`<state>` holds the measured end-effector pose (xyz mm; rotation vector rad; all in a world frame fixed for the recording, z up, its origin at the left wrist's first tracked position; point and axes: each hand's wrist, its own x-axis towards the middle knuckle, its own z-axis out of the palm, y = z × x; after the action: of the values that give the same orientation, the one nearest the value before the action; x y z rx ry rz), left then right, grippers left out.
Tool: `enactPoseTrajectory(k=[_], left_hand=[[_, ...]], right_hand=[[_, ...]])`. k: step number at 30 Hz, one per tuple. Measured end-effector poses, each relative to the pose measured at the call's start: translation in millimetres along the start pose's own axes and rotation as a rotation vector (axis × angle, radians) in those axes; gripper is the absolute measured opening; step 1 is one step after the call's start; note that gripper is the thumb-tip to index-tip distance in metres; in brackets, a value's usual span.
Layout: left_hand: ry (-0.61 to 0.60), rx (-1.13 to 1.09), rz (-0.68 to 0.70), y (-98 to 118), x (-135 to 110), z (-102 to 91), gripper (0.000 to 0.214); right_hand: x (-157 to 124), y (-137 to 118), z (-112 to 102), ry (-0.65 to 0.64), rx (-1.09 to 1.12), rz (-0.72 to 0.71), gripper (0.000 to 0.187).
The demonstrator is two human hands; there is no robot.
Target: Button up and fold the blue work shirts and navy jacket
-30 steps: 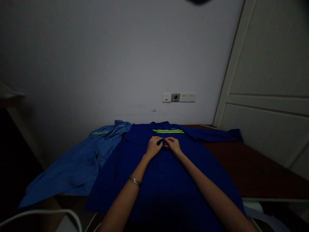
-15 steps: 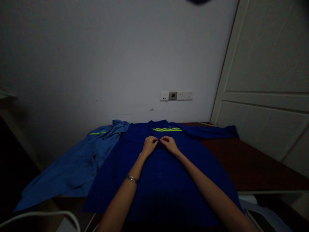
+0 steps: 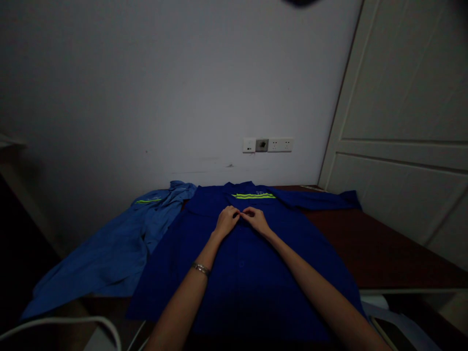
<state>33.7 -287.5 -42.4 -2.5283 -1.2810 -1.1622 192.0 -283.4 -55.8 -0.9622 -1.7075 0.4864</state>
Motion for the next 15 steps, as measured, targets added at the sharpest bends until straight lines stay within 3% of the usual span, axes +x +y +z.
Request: enactPoseTrajectory(k=[8, 15], left_hand=[[-0.018, 0.028, -0.007, 2.1, -1.5, -1.8, 0.01], [-0.022, -0.053, -0.026, -6.8, 0.3, -1.5, 0.008]], right_hand=[[-1.5, -1.5, 1.6, 0.003, -0.036, -0.009, 0.022], [3.3, 9.9, 4.7, -0.024, 0.06, 0.05, 0.023]])
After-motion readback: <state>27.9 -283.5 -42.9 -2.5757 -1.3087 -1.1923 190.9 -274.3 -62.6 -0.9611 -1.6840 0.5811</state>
